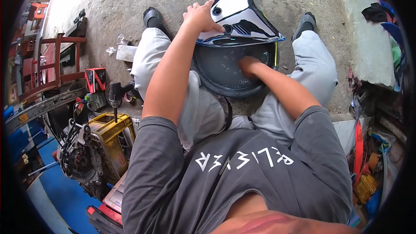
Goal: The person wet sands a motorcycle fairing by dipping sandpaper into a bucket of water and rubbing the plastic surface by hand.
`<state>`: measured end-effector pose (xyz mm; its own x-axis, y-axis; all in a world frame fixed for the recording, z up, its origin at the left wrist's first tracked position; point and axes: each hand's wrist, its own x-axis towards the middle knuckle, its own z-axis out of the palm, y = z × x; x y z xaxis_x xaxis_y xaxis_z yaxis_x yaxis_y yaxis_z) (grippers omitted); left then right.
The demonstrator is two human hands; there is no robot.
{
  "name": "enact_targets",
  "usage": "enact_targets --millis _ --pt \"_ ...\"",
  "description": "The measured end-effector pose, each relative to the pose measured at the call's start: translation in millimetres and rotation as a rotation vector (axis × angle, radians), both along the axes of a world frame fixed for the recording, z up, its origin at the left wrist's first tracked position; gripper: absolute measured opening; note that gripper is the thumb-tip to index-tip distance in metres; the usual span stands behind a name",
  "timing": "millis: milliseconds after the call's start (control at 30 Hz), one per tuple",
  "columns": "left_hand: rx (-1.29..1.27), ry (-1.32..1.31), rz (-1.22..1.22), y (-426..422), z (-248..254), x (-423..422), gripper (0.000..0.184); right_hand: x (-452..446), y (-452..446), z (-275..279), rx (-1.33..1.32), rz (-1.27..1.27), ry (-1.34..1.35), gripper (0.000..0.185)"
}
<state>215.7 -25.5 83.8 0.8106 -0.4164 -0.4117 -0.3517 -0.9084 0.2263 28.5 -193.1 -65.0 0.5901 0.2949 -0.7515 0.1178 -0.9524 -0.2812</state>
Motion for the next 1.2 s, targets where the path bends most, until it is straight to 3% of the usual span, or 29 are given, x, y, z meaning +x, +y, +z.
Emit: enact_targets --millis 100,167,300,433,600,733,833,1033,1200 --pt "0.013 -0.025 -0.038 -3.4 9.9 -9.5 0.130 -1.7 -1.0 -0.2 0.035 0.055 -0.025 0.026" --pt "0.033 -0.030 -0.054 -5.9 19.6 -15.2 0.130 -5.1 8.8 41.0 0.012 0.109 -0.041 0.026" --pt "0.096 0.008 -0.084 -7.1 18.9 -23.5 0.136 -10.6 -2.6 146.9 0.127 -0.095 -0.113 0.028" --pt "0.251 0.150 -0.114 -17.3 23.2 -46.2 0.146 20.7 -70.2 198.7 0.341 -0.239 -0.410 0.027" --pt "0.255 0.158 -0.139 -19.1 13.4 -48.8 0.149 52.7 -108.8 165.7 0.411 -0.717 -0.878 0.021" --pt "0.203 0.182 -0.106 -18.0 14.6 -44.9 0.154 54.9 -83.4 142.2 0.330 -0.559 -0.875 0.022" --pt "0.151 0.168 -0.128 -14.3 12.7 -37.6 0.152 54.5 -71.8 130.5 0.269 -0.625 -0.972 0.022" --pt "0.219 0.123 -0.139 0.5 45.3 -46.7 0.146 63.4 -72.7 138.9 0.516 -0.710 -0.813 0.023" --pt "0.190 0.311 -0.116 14.0 43.6 -52.9 0.154 49.4 -62.1 142.4 0.591 -0.702 -0.780 0.021"
